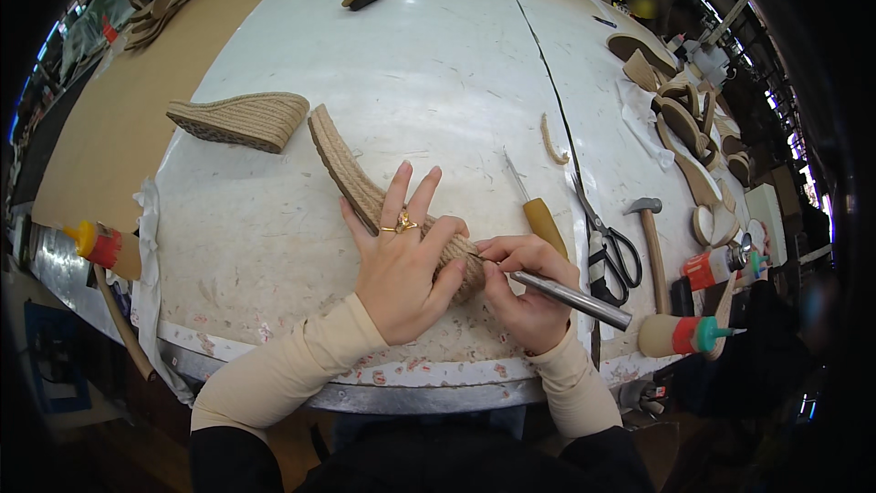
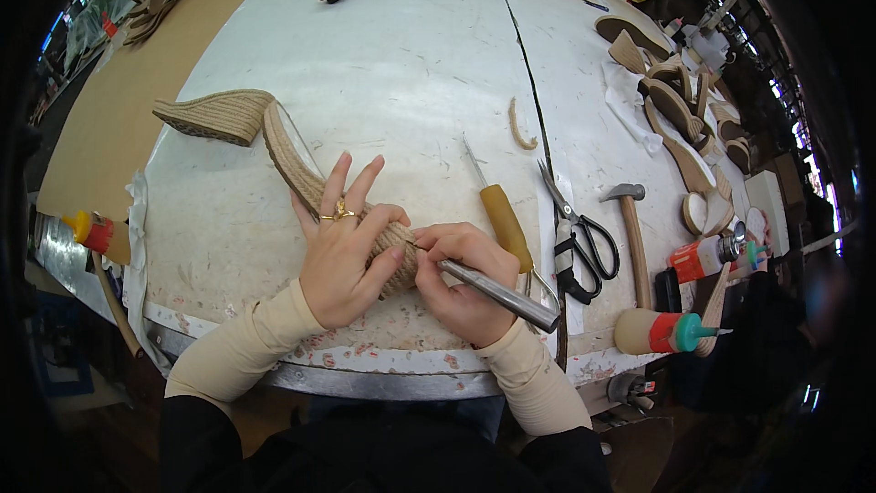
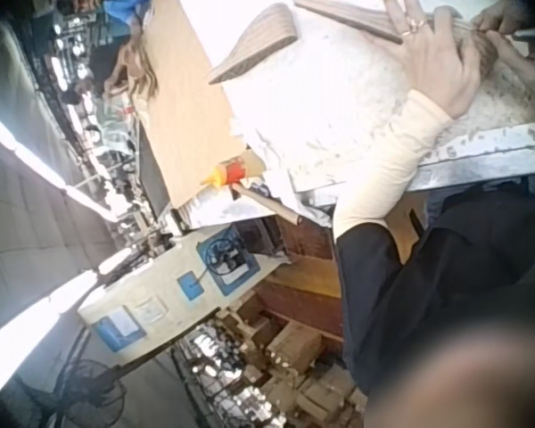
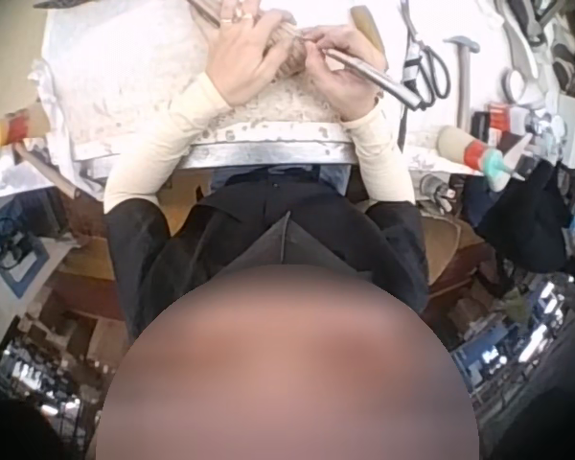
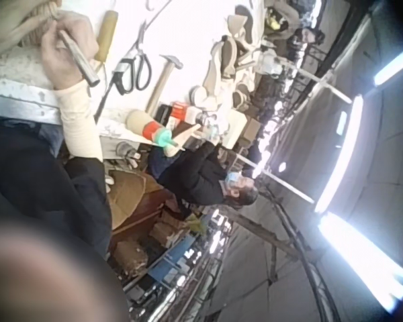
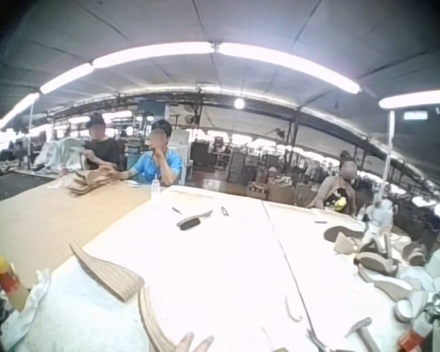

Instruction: The person wraps a woven cord around a wedge shoe heel using a metal tool to tuck and secure the cord. They apply glue to the cord and heel, then continue wrapping and pressing the cord into place.

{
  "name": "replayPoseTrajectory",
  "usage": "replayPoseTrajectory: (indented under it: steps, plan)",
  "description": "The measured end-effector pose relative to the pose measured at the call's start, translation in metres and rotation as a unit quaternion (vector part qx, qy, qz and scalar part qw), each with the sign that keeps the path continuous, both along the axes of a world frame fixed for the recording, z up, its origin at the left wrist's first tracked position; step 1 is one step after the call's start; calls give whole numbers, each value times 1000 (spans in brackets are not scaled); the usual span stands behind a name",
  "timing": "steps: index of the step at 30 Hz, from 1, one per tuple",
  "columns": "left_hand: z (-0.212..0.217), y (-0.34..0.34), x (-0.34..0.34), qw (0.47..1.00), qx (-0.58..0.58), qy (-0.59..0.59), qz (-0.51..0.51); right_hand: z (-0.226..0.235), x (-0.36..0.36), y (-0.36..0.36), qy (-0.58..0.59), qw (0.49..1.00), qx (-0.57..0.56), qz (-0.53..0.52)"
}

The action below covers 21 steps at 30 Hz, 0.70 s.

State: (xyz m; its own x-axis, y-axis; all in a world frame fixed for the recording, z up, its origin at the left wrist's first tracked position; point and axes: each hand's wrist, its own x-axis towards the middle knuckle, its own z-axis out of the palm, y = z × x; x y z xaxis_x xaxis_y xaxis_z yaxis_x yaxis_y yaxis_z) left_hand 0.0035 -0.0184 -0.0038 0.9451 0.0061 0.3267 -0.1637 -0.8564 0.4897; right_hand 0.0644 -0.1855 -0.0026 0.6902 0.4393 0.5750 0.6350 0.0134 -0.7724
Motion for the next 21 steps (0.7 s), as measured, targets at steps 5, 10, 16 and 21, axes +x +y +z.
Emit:
replayPoseTrajectory:
  steps: [5, 10, 16, 21]
  plan:
    - [-1, -3, 1, 1000, 2, -4, 20, -2, -3, 0, 111, 991, 75, 18]
    - [-4, -2, 2, 1000, -5, -16, 20, -2, -2, 0, 79, 996, 46, 22]
    - [-3, -3, 1, 1000, -15, -19, 15, -4, 0, 1, 34, 999, 20, 11]
    - [-3, -4, 1, 1000, -16, -20, 17, -5, -2, 2, 82, 996, 32, -2]
